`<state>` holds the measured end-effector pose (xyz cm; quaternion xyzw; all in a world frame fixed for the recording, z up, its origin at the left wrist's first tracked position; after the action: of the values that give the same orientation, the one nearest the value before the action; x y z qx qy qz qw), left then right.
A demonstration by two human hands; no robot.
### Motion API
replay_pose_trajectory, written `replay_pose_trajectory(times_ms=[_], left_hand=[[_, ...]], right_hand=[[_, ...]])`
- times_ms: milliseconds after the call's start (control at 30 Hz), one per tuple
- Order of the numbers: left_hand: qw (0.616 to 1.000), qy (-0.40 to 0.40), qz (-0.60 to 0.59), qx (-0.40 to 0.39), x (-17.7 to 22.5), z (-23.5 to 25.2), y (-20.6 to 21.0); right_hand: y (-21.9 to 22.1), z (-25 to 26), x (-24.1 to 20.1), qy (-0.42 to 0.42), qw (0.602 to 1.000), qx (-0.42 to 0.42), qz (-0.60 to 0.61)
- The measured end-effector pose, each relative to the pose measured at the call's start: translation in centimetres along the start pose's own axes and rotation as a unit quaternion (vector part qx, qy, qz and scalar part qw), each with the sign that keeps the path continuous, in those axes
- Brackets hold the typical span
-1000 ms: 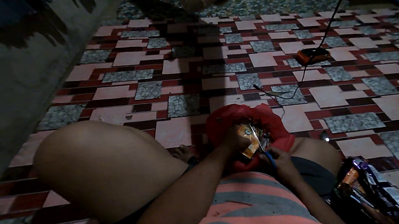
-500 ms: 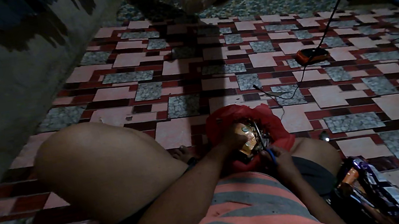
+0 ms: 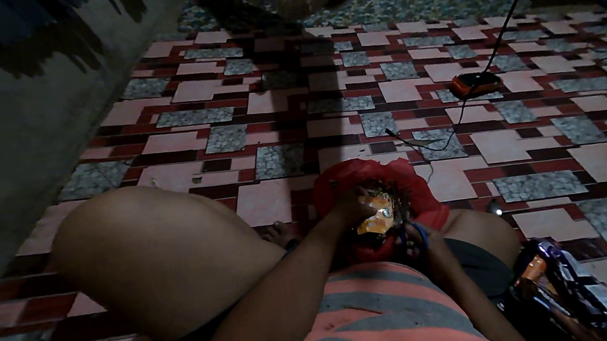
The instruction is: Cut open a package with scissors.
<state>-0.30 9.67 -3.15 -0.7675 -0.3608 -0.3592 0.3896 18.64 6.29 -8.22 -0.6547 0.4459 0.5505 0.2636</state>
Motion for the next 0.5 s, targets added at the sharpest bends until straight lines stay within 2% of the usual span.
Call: replay_pose_trajectory(times_ms=[267, 500], left_hand=[[0.997, 0.058, 0.042, 0.016, 1.1, -0.1, -0.6], [0.997, 0.057, 0.038, 0.035, 1.2, 0.0, -1.0]], right_hand=[[1.1, -0.3, -0.6, -0.008, 0.997, -0.049, -0.067], [1.2, -0.5, -0.6, -0.004, 0.995, -0.053, -0.080]])
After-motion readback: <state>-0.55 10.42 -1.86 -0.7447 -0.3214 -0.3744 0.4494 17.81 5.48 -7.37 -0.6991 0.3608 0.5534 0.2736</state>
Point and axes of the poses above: each hand's wrist, its own z-axis towards the middle knuckle, its own y-axis out of the palm, x = y × z, the point moved 10 cm from there along z, towards the middle knuckle, and after that the axes turned 12 degrees about -x, right-handed, at the moved point
